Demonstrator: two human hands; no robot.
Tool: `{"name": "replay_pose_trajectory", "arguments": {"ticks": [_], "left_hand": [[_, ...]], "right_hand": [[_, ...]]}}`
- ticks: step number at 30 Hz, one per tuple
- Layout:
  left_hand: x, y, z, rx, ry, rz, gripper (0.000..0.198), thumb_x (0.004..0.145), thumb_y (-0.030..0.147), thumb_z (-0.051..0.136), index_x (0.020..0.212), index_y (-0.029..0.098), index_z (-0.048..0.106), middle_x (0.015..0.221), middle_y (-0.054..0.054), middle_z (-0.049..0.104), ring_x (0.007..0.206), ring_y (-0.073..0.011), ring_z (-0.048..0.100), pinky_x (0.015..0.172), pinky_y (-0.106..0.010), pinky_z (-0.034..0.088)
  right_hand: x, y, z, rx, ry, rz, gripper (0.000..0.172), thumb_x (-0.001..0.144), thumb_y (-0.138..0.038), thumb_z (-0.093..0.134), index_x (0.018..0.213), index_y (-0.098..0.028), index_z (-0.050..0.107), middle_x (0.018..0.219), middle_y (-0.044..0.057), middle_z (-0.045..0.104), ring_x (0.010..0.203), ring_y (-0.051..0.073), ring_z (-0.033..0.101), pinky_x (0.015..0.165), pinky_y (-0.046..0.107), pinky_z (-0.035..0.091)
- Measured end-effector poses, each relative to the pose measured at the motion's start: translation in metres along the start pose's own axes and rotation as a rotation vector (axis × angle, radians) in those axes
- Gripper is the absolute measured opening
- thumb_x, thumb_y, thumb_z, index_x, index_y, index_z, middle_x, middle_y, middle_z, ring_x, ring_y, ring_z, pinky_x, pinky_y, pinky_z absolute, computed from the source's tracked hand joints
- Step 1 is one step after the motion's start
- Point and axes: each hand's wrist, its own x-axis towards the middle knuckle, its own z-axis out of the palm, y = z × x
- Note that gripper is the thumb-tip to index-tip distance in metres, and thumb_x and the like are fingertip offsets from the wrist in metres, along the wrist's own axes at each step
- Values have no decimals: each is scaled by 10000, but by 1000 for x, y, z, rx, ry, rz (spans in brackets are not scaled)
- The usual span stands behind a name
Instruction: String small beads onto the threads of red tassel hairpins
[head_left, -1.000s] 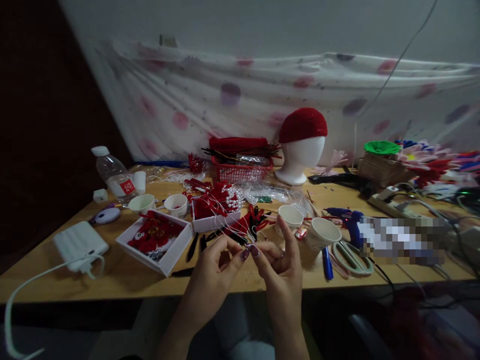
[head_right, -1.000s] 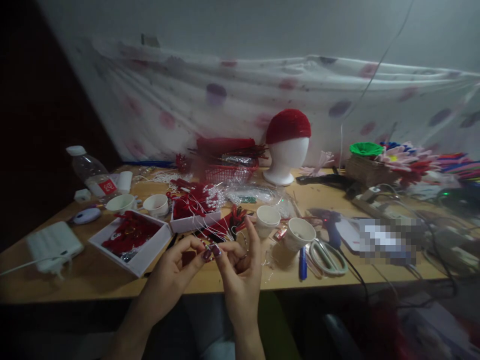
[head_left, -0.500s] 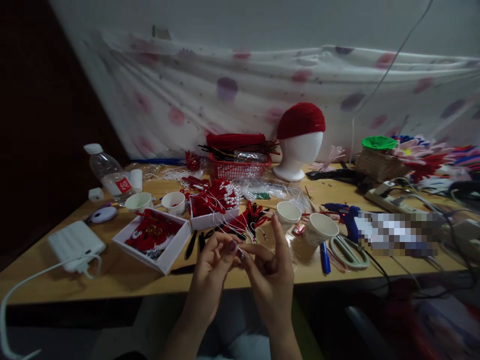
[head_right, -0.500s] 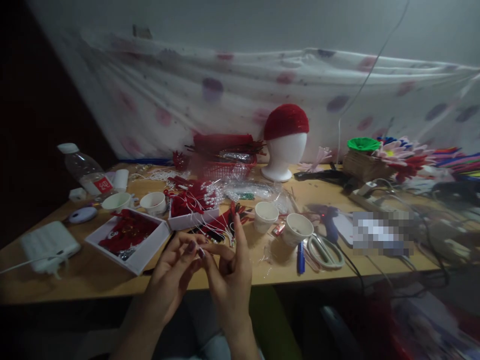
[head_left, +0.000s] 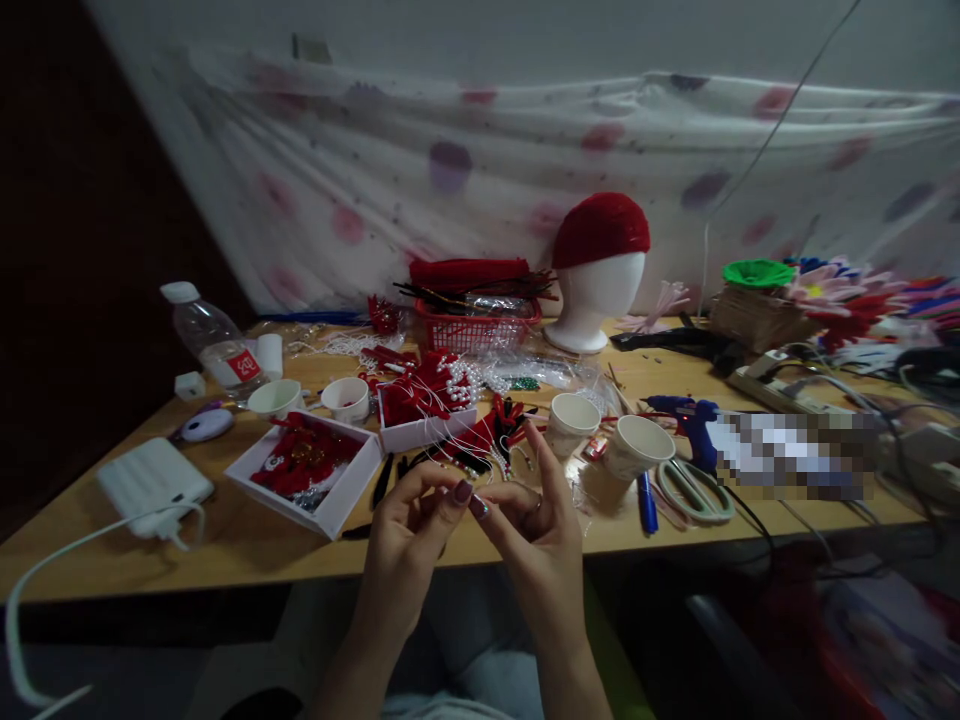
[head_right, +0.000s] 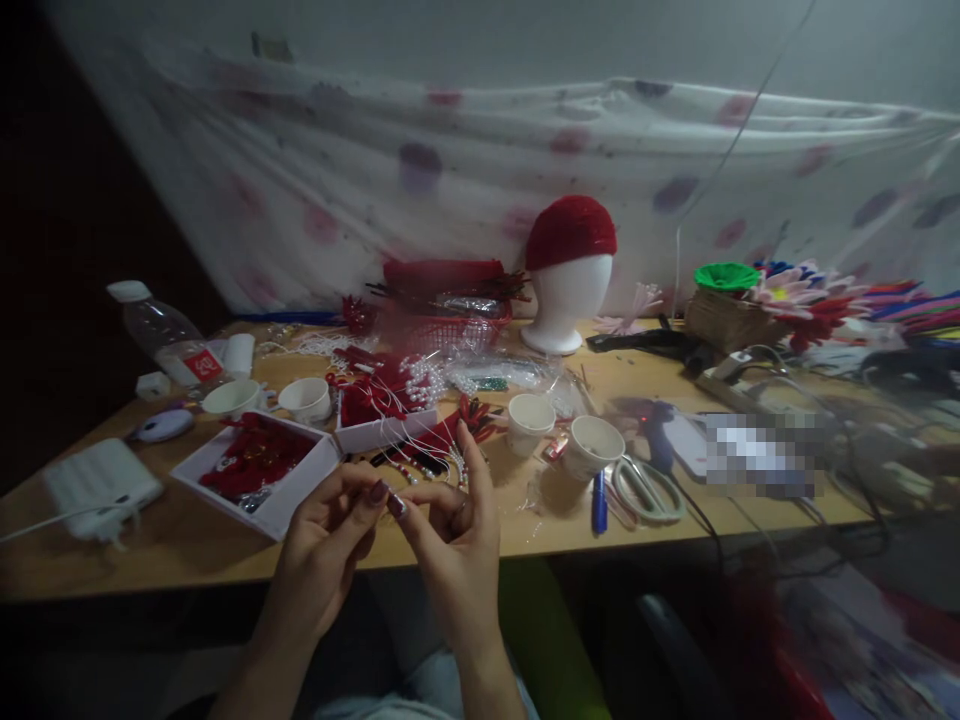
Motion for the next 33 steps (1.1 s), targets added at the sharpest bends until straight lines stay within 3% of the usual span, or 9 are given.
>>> {"name": "replay_pose_trajectory", "arguments": {"ticks": [4,10,20,26,33], "left_hand": [[1,-1,0,37,-7,156,221,764,385,792,699,193,704,657,47,500,494,-44,328,446,-168,276],[0,2,-2,273,94,389,97,766,288,792,716,211,761,698,6,562,651,-111,517,570,-191,411],[0,9,-2,298,104,283,214,757,356,791,637,188,733,666,-12,578,643,-141,506,596,-229,414],[-1,6,0,209,92,160,295,738,447,791,639,180,712,642,0,586,572,-115,448,552,-224,379],[-3,0,0,242,144,76,326,758,488,763,731,170,698,630,-7,615,594,-136,512,558,-232,387]], "right_hand": [[0,-3,0,29,32,-3,766,793,-225,799,1457,-271,421,756,0,750,671,112,679,630,185,533],[-2,-6,1,-34,128,-83,716,799,-234,790,1426,-248,445,770,13,755,651,133,677,566,207,525],[-5,-2,1,-151,147,-138,721,818,-233,772,1452,-255,429,806,40,761,649,172,677,447,231,438],[-9,-1,3,-258,172,-193,738,849,-225,739,1490,-275,377,793,18,763,415,73,437,398,208,318],[-8,3,2,-259,182,-198,712,852,-250,738,1479,-247,400,833,46,771,435,95,490,397,219,339]]}}
